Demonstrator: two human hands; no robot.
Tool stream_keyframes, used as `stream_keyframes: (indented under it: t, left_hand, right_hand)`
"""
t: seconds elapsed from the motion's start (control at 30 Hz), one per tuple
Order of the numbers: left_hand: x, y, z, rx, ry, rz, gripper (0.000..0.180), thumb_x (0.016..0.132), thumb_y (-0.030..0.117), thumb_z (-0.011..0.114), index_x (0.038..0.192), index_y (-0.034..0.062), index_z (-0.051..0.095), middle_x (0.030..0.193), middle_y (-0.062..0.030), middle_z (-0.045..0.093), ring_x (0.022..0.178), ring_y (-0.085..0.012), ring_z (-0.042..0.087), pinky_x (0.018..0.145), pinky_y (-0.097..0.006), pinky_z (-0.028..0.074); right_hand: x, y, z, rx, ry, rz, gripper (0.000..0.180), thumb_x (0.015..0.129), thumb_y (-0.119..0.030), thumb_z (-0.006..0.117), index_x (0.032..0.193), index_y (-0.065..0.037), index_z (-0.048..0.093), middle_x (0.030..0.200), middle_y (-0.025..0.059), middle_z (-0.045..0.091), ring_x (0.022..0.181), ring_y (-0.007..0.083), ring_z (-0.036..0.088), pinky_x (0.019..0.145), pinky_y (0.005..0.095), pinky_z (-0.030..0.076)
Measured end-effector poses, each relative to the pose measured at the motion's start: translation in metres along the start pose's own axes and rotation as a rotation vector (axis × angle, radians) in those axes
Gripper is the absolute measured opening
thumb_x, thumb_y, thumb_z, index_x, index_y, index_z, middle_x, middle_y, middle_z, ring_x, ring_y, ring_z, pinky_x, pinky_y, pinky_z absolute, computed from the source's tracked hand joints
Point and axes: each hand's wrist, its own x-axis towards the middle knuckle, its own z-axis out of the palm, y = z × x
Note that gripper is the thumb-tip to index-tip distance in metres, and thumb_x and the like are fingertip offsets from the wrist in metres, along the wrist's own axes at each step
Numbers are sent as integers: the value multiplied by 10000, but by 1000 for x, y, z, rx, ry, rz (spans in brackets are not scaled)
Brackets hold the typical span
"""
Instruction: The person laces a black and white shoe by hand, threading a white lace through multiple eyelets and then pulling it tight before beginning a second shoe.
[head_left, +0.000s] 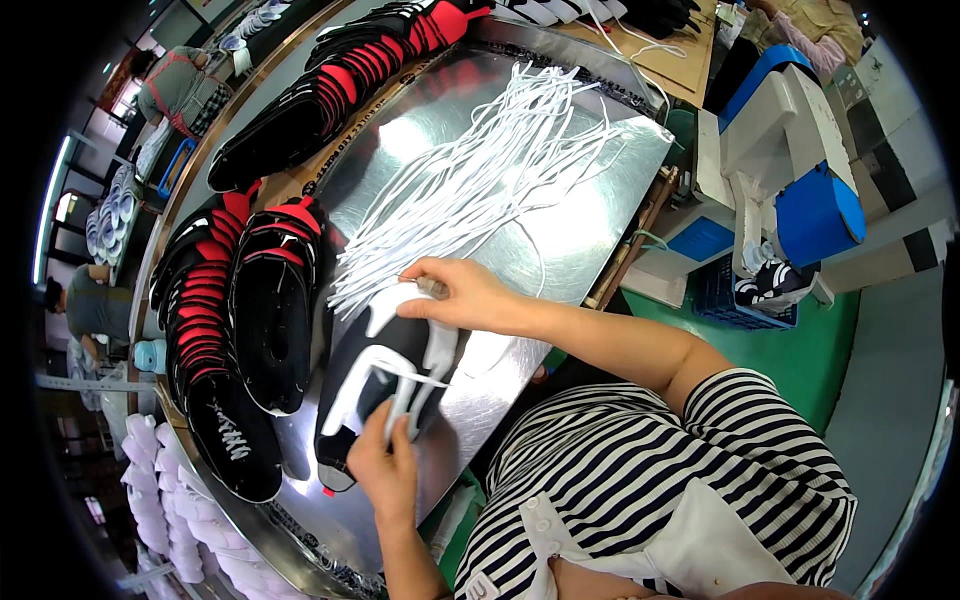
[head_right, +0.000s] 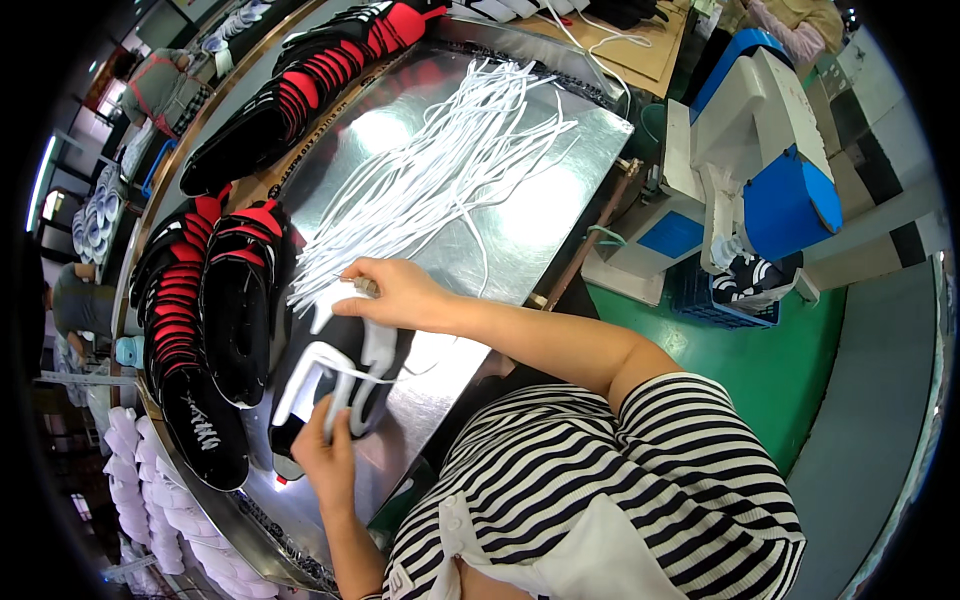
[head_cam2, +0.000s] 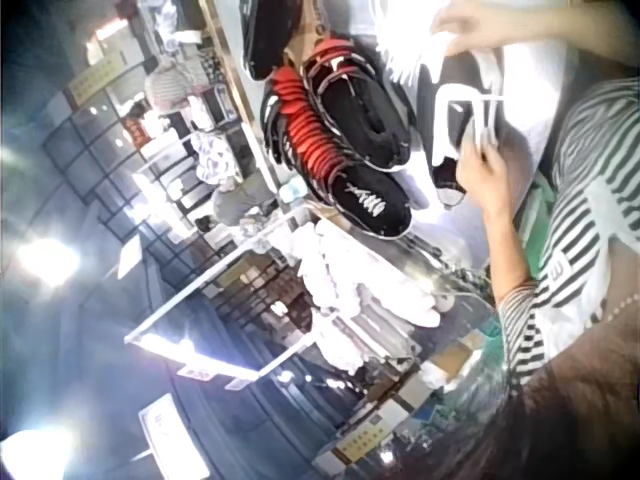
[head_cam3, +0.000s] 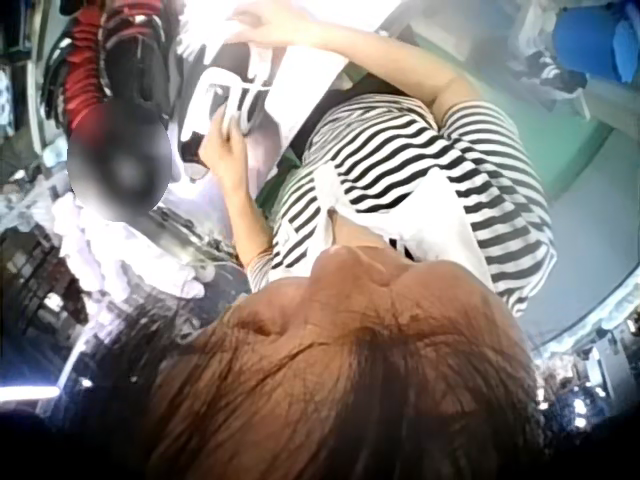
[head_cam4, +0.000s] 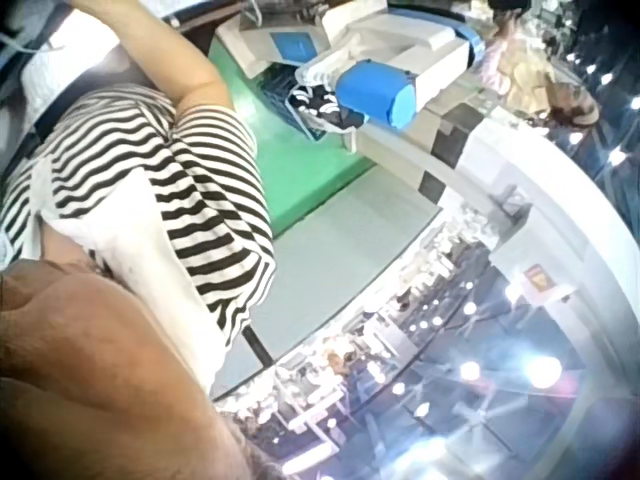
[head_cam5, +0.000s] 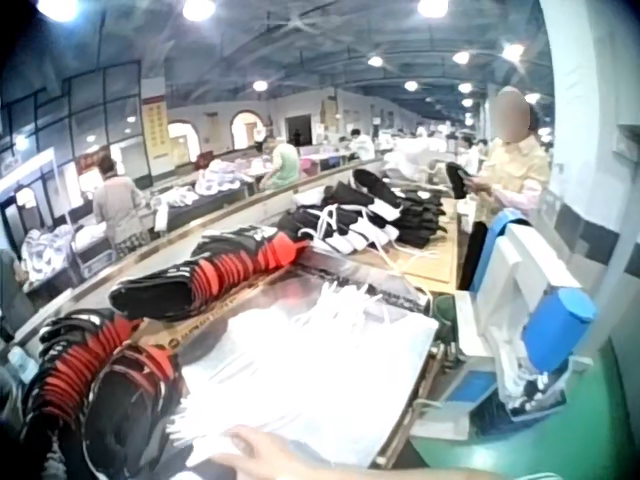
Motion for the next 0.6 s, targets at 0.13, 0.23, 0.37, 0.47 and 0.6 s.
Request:
stream_keyframes:
  t: [0.13, 0.23, 0.37, 0.47, 0.6]
  left_hand:
    - [10, 10, -32, -160, 362, -142, 224, 912, 54, 646, 1110, -52, 645, 923, -64, 675, 794, -90, 583, 718, -236, 475]
    - [8, 21, -55, -386, 623, -107, 229, 917, 42, 642, 1126, -50, 636, 925, -46, 658, 792, -81, 566, 723, -230, 472]
    - [-5, 13, -70, -338, 252, -139, 232, 894, 51, 672, 1100, -52, 648, 923, -39, 652, 812, -79, 556, 744, -220, 450]
    - [7, 4, -40, -119, -59, -171, 286, 871, 122, 711, 1101, -39, 654, 778, -38, 631, 750, -90, 546, 677, -242, 443]
    - [11, 7, -10, 457, -194, 24, 266, 819, 109, 714, 1061, 11, 664, 890, -119, 669, 773, -293, 636, 723, -365, 499]
  right_hand:
    - [-24, -3, -27, -265, -179, -102, 415, 858, -376, 710, 1154, -97, 629, 906, 66, 718, 726, 191, 657, 646, 322, 494]
    - [-54, 5, -46, -369, -317, -132, 356, 871, -351, 680, 1112, -93, 635, 925, 108, 713, 803, 277, 696, 719, 389, 527]
    - [-72, 19, -80, -364, -117, -11, 240, 877, -241, 664, 1081, -115, 664, 927, 93, 710, 754, 254, 687, 682, 349, 533]
    - [-63, 38, -106, -353, 172, -57, 228, 856, -124, 656, 1081, -92, 670, 1003, 86, 689, 762, 227, 673, 679, 323, 532]
    - [-27, 46, -136, -478, 288, -177, 233, 839, -44, 632, 1065, -90, 673, 1069, 53, 660, 814, 234, 663, 729, 319, 524]
